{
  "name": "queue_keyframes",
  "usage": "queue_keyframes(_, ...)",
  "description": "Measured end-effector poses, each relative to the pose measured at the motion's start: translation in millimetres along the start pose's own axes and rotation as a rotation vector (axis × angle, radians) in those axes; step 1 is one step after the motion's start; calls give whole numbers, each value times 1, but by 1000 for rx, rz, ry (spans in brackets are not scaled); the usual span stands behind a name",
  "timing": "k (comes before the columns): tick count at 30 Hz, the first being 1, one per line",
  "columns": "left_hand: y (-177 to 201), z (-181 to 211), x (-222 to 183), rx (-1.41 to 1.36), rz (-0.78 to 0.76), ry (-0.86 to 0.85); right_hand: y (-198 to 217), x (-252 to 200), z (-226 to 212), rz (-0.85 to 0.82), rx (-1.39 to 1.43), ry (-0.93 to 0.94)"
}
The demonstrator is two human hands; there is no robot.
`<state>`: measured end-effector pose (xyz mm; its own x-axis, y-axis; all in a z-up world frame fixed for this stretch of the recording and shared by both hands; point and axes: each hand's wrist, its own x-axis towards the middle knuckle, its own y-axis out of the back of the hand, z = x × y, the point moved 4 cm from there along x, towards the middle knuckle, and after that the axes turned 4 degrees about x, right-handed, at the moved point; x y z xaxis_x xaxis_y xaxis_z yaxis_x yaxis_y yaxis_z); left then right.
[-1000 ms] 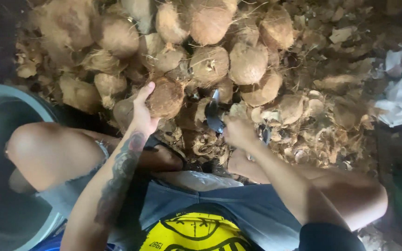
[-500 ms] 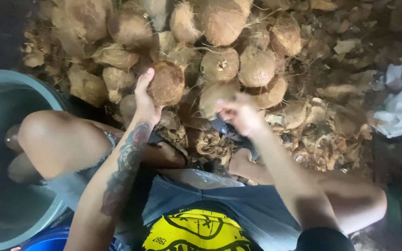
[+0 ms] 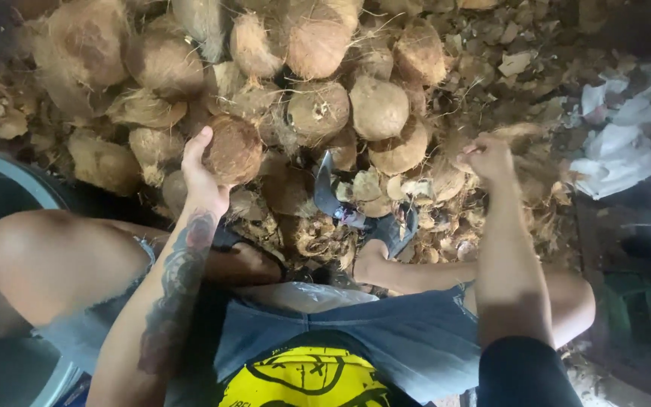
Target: Peeling the outer husk of coconuts using a knife and placing them in a basin of water
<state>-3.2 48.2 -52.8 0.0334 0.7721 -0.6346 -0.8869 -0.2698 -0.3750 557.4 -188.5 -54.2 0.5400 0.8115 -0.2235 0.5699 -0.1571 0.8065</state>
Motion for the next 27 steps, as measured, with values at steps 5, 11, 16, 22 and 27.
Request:
queue_keyframes(5, -13, 23, -30, 8, 54, -4, -20, -12, -16, 693, -65, -9)
queue_keyframes(11, -6, 27, -5, -128, 143, -31, -95, -68, -253, 484, -110, 491)
queue_keyframes(16, -8, 64, -32, -261, 183, -3, -212, -128, -359, -121, -340, 382)
queue_keyframes(22, -9, 78, -52, -362, 199, 7, -311, -74, -300, 42, -383, 172)
queue_keyframes(27, -10, 61, -38, -301, 145, 48, -289, -77, -309, 18, -186, 143)
